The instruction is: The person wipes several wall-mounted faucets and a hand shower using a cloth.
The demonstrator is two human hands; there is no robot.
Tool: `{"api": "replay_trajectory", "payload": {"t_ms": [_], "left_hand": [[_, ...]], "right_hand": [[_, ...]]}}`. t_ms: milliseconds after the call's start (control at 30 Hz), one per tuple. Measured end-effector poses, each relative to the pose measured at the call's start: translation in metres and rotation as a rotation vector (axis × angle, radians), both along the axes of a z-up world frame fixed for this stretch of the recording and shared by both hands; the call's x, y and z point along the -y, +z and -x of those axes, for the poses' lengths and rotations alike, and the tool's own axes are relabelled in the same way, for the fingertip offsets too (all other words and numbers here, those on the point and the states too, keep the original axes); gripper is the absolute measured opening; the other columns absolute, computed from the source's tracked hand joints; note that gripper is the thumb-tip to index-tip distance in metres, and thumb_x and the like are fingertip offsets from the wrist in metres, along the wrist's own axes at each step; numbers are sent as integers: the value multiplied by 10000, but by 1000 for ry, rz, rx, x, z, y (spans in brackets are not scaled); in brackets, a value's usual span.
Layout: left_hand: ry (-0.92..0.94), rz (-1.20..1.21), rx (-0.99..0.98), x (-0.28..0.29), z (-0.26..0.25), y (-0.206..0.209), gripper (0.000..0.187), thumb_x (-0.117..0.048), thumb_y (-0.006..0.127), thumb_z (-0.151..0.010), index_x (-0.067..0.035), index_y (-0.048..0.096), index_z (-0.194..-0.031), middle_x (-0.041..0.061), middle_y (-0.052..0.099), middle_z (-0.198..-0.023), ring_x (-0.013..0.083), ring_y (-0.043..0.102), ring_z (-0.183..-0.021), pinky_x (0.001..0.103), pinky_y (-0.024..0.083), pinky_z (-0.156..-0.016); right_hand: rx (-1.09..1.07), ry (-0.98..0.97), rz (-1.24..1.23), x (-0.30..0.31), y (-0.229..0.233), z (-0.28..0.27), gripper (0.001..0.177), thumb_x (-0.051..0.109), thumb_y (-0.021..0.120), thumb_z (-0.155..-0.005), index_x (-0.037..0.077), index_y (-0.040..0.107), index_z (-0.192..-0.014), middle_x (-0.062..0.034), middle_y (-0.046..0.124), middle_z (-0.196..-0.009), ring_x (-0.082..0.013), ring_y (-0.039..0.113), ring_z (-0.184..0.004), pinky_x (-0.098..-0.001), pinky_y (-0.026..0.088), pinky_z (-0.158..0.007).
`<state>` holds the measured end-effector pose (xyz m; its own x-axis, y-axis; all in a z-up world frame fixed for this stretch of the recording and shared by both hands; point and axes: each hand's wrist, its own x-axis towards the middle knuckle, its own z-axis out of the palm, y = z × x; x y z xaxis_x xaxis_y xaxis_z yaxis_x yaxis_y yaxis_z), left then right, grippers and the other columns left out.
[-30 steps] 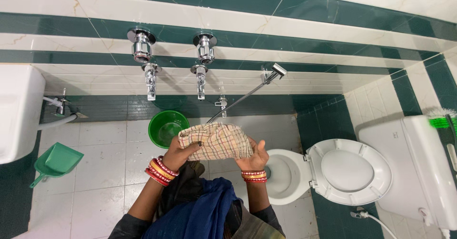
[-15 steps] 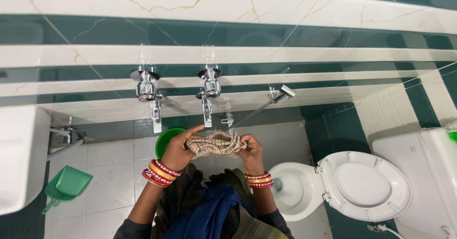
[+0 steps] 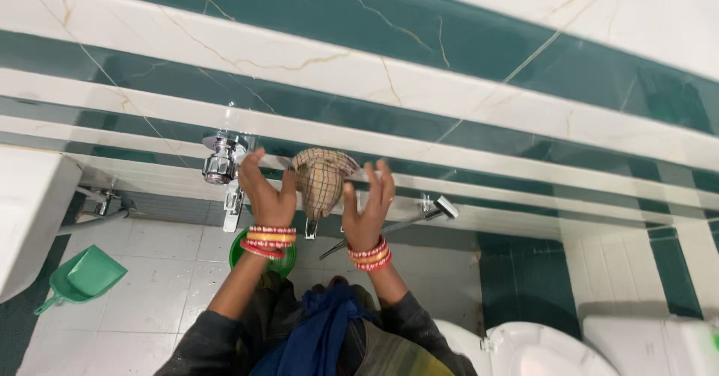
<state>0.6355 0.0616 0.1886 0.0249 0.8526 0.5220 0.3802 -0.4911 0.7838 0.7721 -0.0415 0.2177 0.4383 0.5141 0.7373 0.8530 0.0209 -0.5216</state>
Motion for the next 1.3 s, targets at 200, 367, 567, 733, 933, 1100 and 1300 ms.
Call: {"api": "replay_trajectory", "payload": {"t_ms": [200,367,567,733,933,1100,1300], "left_hand": [[-527,1071,1013,18,-45,-83,554,-525,456,-1019,-98,531,-1364,117,623,-1309,228,622,-1169,354,532,-975],[-585,1378,1367,13,-48,-121,701,-713,341,-1001,-147,537,-1367,63,640,-1285,219,632,-1121,365,528,-867],[-602,1046,990,46,-40,-94,765,-655,302,-1001,-83,467,-1482,141,595,-1423,227,595,-1281,368,478,-1079],[-544,782,520,25,-22,-61,745,-592,333,-1025,-41,382,-1524,179,555,-1432,257,573,-1251,379,462,-1045],[-590,1096,1071,-2,-32,-86,652,-550,425,-1074,2,511,-1411,174,616,-1280,270,594,-1164,440,488,-975],[-578,1147,1268,21,-42,-75,688,-575,422,-1039,-4,507,-1414,164,601,-1351,268,567,-1258,400,461,-1057],[-429,315,124,60,-32,-46,770,-326,561,-1011,71,204,-1566,311,343,-1547,412,362,-1423,413,336,-1141]], "right_hand": [[176,602,280,-30,0,-6,333,238,595,-1024,0,682,-1241,-146,667,-1319,-352,571,-1309,-484,421,-1152],[411,634,695,-71,13,1,245,236,625,-951,48,755,-862,-100,741,-958,-297,699,-1019,-440,466,-986],[213,605,189,-26,-29,-10,226,128,614,-971,43,713,-1156,-113,679,-1240,-333,583,-1270,-521,403,-1092],[255,539,161,-13,-39,-11,367,118,619,-966,54,652,-1326,-129,590,-1415,-340,471,-1394,-509,417,-1100],[385,589,606,-72,4,-9,122,197,690,-841,94,753,-857,-30,730,-975,-241,673,-954,-401,461,-924],[250,592,253,-56,-25,-6,138,145,668,-869,99,747,-972,-27,734,-1117,-236,668,-1077,-443,451,-976],[-23,500,147,-9,-80,1,543,211,655,-957,20,525,-1449,-217,404,-1533,-460,332,-1451,-576,268,-1197]]}}
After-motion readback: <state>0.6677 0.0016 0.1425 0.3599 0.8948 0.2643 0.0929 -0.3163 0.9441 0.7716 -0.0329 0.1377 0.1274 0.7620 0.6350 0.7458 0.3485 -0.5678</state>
